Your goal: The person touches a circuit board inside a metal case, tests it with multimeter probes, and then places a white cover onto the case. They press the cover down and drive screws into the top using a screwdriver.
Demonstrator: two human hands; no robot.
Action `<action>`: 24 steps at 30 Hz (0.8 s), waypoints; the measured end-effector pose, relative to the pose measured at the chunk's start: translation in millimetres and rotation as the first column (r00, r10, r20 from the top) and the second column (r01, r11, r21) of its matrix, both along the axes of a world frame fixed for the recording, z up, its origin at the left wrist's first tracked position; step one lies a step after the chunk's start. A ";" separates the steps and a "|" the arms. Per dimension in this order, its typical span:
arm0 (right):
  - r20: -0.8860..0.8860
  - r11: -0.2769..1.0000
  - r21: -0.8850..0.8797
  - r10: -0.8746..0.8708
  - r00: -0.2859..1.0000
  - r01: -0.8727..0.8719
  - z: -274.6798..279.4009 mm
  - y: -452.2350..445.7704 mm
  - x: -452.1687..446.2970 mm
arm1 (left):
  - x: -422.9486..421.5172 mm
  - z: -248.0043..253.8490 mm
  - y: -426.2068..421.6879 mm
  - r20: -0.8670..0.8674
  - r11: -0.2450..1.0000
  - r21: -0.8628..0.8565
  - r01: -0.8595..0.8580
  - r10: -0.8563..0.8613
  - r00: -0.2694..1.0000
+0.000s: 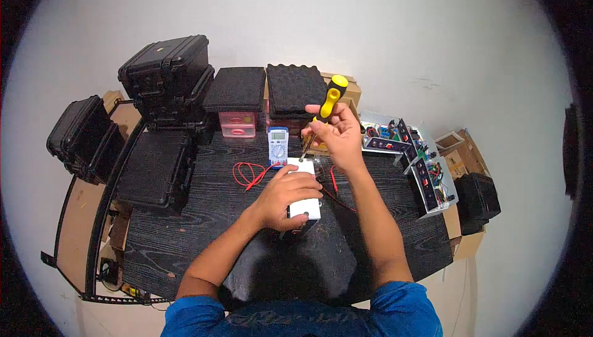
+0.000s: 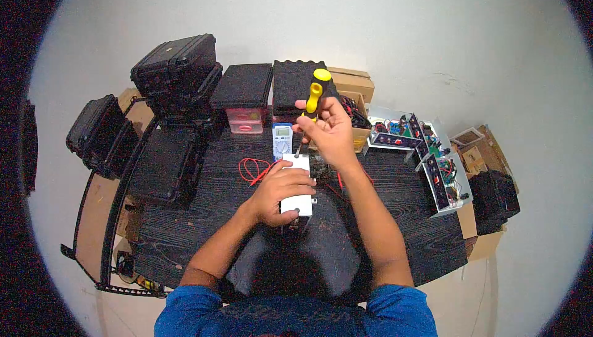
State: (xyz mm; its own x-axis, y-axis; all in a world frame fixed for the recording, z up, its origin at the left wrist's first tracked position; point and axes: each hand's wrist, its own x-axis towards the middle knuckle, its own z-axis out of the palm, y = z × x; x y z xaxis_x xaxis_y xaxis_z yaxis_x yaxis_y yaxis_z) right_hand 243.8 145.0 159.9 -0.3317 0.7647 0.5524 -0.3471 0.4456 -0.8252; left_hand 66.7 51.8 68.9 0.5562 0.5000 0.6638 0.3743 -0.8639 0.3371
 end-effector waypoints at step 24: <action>0.043 0.997 0.015 0.072 0.996 -0.073 1.9 7.1 4.7 | 0.9 1.5 -0.2 -0.001 1.000 -0.005 0.006 -0.006 1.000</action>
